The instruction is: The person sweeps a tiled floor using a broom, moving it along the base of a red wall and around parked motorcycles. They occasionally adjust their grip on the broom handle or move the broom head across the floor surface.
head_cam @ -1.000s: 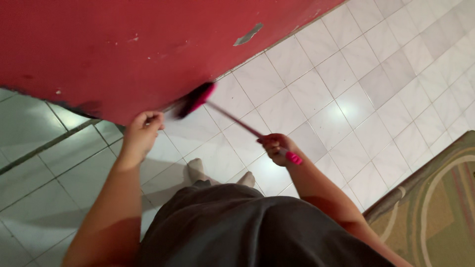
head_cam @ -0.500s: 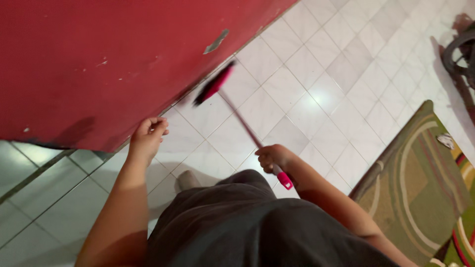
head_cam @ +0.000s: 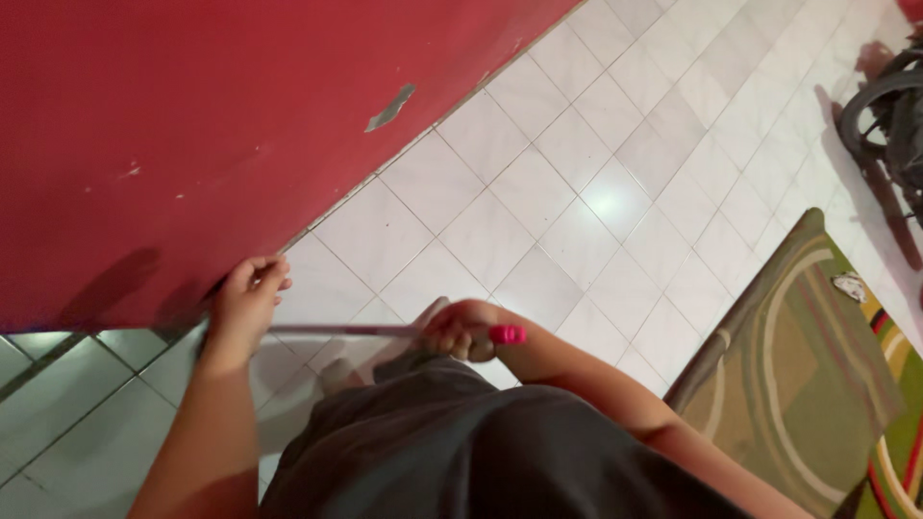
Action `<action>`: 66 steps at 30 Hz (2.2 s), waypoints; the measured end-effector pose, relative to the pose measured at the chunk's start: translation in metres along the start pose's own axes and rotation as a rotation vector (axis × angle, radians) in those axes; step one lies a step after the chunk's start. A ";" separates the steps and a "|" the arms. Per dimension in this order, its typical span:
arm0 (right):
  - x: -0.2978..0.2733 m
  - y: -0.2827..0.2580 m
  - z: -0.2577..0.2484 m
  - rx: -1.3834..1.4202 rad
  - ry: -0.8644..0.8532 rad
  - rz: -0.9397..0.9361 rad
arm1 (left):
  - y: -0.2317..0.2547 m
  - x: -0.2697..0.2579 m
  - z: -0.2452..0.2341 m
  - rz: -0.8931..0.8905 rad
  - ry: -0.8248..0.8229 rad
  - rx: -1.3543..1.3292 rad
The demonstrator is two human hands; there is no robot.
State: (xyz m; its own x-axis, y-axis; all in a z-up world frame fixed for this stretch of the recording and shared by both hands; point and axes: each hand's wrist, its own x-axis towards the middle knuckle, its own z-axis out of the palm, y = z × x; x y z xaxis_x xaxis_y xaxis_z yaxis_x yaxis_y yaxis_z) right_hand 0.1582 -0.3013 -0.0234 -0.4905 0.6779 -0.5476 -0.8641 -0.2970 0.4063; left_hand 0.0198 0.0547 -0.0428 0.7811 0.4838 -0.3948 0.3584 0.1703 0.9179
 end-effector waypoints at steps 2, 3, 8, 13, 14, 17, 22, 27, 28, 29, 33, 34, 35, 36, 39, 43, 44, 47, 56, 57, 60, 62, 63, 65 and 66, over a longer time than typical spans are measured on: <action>-0.021 -0.047 -0.015 0.118 -0.140 0.021 | 0.012 0.003 0.013 -0.015 0.002 -0.005; -0.037 -0.072 -0.023 0.054 -0.176 0.001 | 0.019 0.005 0.020 -0.025 0.003 -0.007; -0.110 -0.162 -0.059 -0.133 0.296 -0.729 | 0.044 0.017 0.059 -0.070 0.049 0.049; -0.129 -0.197 -0.055 -0.309 0.848 -0.888 | 0.053 0.043 0.102 -0.106 0.031 0.057; -0.134 -0.199 -0.050 -0.348 0.992 -0.879 | 0.057 0.050 0.112 -0.114 0.026 0.067; -0.169 -0.187 -0.043 -0.454 0.942 -0.918 | 0.067 0.064 0.139 -0.102 -0.012 0.108; -0.238 -0.141 -0.013 -0.378 0.803 -0.826 | 0.086 0.099 0.187 -0.054 -0.090 0.176; -0.272 -0.098 -0.008 -0.476 0.612 -0.553 | 0.085 0.134 0.228 0.003 -0.170 0.131; -0.271 -0.095 -0.013 -0.485 0.616 -0.492 | 0.084 0.136 0.234 0.012 -0.181 0.123; -0.265 -0.095 -0.018 -0.495 0.618 -0.432 | 0.086 0.138 0.240 0.023 -0.193 0.115; -0.249 -0.094 -0.039 -0.660 0.677 -0.286 | 0.100 0.142 0.257 -0.063 -0.201 0.214; -0.253 -0.094 -0.046 -0.751 0.742 -0.287 | 0.099 0.143 0.262 -0.052 -0.198 0.213; -0.260 -0.094 -0.052 -0.844 0.807 -0.288 | 0.097 0.145 0.265 -0.039 -0.194 0.211; -0.266 -0.095 -0.059 -0.937 0.873 -0.289 | 0.095 0.149 0.268 -0.027 -0.190 0.209; -0.313 -0.110 -0.088 -1.102 1.036 -0.246 | 0.085 0.171 0.282 -0.031 -0.258 0.196; -0.364 -0.143 -0.132 -1.024 1.318 -0.318 | 0.084 0.177 0.302 0.018 -0.273 0.265; -0.366 -0.154 -0.143 -1.006 1.363 -0.369 | 0.085 0.177 0.309 0.017 -0.281 0.264; -0.344 -0.185 -0.163 -0.899 1.529 -0.453 | 0.087 0.170 0.325 -0.009 -0.318 0.273; -0.316 -0.156 -0.128 -0.506 1.226 -0.875 | 0.143 0.195 0.372 0.042 -0.336 0.390; -0.327 -0.148 -0.121 -0.507 1.164 -0.883 | 0.147 0.202 0.376 0.038 -0.340 0.357; -0.346 -0.127 -0.094 -0.335 0.837 -0.768 | 0.161 0.230 0.393 0.055 -0.393 0.265; -0.354 -0.119 -0.073 -0.333 0.728 -0.689 | 0.177 0.247 0.403 0.034 -0.393 0.278; -0.354 -0.117 -0.065 -0.380 0.763 -0.632 | 0.179 0.251 0.407 0.012 -0.391 0.281; -0.347 -0.138 -0.055 -0.195 0.517 -0.498 | 0.187 0.264 0.415 0.021 -0.393 0.282; -0.346 -0.150 -0.052 -0.104 0.393 -0.433 | 0.191 0.272 0.418 0.028 -0.395 0.284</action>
State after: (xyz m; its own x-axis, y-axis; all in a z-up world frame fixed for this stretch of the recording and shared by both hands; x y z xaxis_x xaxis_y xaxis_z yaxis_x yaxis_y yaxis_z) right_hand 0.4517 -0.5264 0.0671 -0.0789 0.4581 -0.8854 -0.9917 -0.1269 0.0227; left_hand 0.5148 -0.1401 0.0082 0.9071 0.1127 -0.4056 0.4168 -0.1057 0.9028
